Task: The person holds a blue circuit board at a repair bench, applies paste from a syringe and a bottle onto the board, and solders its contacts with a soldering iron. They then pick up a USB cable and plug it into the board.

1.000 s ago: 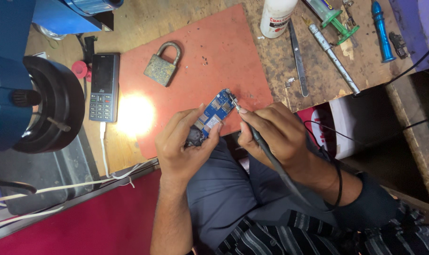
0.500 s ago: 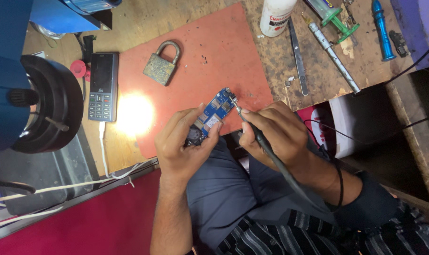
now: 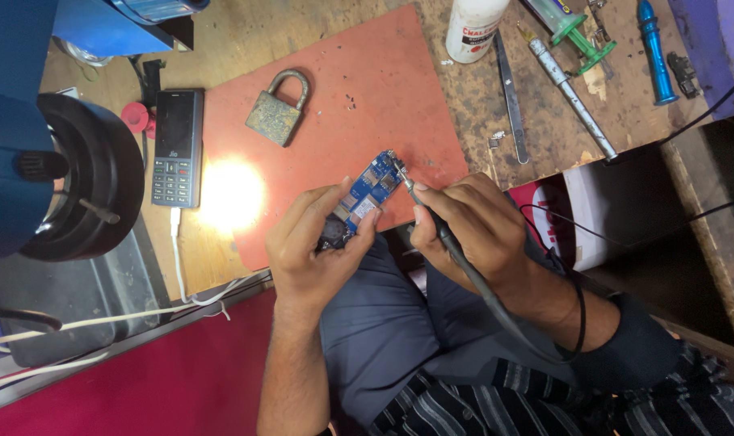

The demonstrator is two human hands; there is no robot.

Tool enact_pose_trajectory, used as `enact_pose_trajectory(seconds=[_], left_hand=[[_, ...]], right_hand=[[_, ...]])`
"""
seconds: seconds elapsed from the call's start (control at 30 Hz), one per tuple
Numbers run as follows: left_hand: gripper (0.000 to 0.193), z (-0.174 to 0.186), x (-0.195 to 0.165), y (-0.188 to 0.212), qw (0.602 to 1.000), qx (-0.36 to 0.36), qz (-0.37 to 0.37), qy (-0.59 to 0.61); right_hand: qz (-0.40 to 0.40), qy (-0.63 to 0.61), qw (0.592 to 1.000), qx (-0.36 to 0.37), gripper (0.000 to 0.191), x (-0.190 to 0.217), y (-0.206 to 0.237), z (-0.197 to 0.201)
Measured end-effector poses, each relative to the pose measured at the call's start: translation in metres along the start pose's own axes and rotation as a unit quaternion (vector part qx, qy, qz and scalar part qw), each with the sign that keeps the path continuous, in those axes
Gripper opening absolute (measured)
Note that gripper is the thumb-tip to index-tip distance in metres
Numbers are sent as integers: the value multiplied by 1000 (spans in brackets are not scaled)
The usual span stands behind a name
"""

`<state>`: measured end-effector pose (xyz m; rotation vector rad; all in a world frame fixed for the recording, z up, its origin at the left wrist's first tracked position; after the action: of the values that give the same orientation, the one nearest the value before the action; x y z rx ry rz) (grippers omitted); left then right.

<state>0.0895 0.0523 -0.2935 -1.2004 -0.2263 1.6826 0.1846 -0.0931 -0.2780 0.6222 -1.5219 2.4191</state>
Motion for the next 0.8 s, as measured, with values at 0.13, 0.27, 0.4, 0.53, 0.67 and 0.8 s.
enact_pose_trajectory(seconds=[0.13,0.27,0.4,0.53,0.67,0.8], left_hand=[[45,0,-1,0,1000,3,-6,-1],[44,0,0,-1,1000,2,-2,-2],[44,0,0,-1,1000,0,1,-4],[44,0,-1,-1,1000,-2,-1,-9],[45,0,0,-1,1000,1,3,-5],[44,0,0,-1,1000,2,3,-6]], right_hand=[[-27,-9,1000,4,25,-4,0,1],[-60,-35,998,0,23,-12,0,3],[-40,-35,999,-10,22,-10,0,3],[-7,-19,1000,-11,23,-4,1,2],[-6,-13,1000,-7,25,-4,1,2],[-2,-13,1000,-4,25,-3,1,1]])
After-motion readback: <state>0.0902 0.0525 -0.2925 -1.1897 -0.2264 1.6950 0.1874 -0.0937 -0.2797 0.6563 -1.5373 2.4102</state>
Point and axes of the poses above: each hand's wrist, its own y-axis away from the middle knuckle, its own z-axis out of the back of the hand, x = y × z, the point moved 10 cm from there along -y, towards the middle knuckle, and after that the axes turned 10 degrees about -x, right-handed, at the moved point
